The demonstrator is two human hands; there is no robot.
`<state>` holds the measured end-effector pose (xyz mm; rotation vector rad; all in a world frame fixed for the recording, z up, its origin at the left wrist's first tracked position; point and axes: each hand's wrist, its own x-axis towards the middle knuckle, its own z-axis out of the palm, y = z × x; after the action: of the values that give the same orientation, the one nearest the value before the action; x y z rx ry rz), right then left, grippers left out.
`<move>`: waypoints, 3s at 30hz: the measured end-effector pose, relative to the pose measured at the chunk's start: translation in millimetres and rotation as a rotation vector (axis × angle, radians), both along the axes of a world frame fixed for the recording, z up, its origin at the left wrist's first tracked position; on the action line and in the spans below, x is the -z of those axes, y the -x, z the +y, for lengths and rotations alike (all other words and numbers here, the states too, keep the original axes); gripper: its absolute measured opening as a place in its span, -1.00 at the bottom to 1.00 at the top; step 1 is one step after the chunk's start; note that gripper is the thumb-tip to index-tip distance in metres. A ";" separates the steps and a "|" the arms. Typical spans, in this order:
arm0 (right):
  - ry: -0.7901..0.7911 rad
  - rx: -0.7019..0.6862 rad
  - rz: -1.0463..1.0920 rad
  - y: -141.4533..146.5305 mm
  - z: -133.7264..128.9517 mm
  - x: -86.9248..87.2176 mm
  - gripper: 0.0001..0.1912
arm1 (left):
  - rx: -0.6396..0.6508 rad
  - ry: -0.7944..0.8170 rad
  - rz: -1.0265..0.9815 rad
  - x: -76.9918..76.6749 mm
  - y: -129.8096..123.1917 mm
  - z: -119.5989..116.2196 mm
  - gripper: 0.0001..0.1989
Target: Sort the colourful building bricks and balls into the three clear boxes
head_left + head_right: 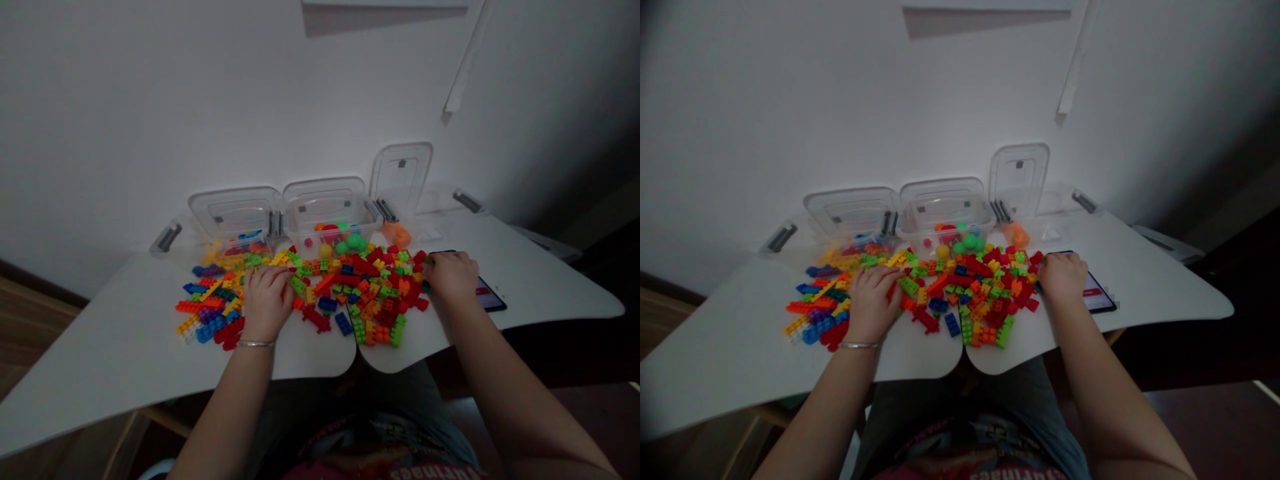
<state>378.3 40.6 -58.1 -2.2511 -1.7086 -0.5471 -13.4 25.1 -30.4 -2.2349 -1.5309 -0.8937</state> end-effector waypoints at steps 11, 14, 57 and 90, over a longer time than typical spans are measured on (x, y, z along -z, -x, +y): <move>0.113 -0.028 0.012 15.8 5.5 -9.1 -0.75 | 0.010 -0.023 0.017 1.1 0.3 1.0 -0.81; 0.151 0.021 0.032 18.8 5.7 -11.8 -0.74 | 0.012 -0.036 0.026 2.7 1.1 1.9 -0.81; -0.350 -0.948 0.430 164.3 -26.1 -57.0 -0.77 | 0.429 0.711 -1.260 -25.3 -81.8 -1.8 -0.77; -0.267 -0.619 0.529 63.4 -19.2 -21.9 -0.80 | -0.522 0.242 -0.175 -88.5 50.4 112.2 -0.72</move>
<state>315.0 21.4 -36.2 -1.3987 -1.7739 -0.0232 -63.9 137.3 58.2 -1.7788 -2.2621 -0.7865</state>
